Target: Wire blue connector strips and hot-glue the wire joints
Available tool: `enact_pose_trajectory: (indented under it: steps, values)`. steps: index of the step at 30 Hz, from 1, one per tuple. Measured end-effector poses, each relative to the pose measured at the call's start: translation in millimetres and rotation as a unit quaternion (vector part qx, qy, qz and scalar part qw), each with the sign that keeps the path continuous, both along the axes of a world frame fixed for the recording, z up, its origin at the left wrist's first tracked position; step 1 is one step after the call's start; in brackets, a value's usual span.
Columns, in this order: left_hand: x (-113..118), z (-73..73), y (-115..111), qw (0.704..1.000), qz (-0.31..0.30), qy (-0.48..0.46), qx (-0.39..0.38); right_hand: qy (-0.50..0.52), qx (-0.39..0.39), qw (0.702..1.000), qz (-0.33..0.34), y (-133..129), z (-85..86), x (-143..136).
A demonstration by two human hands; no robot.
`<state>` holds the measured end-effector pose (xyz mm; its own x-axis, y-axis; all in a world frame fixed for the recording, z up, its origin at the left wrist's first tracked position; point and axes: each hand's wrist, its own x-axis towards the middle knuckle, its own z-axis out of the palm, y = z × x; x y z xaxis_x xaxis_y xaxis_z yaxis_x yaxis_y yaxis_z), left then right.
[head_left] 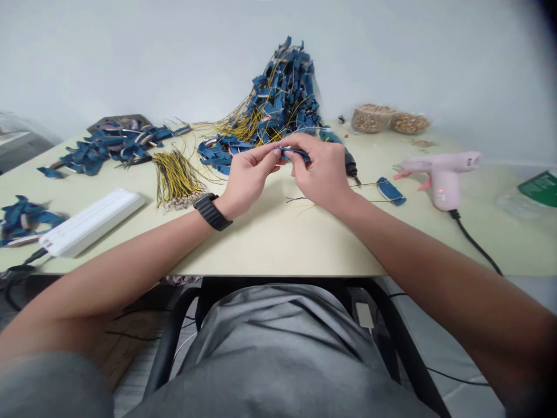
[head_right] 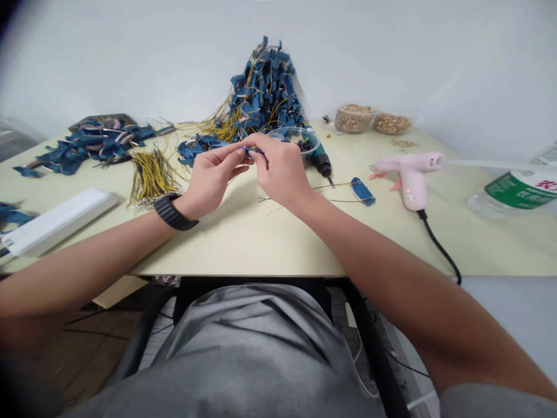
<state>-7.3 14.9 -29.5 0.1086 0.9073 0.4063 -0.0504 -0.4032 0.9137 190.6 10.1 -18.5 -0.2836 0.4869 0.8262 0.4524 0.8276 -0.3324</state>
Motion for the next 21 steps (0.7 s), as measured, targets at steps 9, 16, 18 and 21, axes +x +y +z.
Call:
enact_pose_trajectory:
  steps: [9,16,18,21]
  values:
    - [6,3.6,-5,0.999,-0.019,-0.025,-0.036,-0.031,0.041,0.998,-0.027,10,-3.9,1]
    - [6,1.3,-4,0.997,-0.040,-0.052,-0.049,-0.069,0.026,0.996,-0.042,19,-7.9,0]
    - [5,-1.5,-1,0.998,-0.034,-0.033,-0.043,-0.081,0.000,0.995,-0.062,18,-7.5,0]
    - [5,-4.7,2,0.999,-0.024,-0.011,-0.040,-0.088,-0.010,0.994,-0.059,19,-8.3,-2]
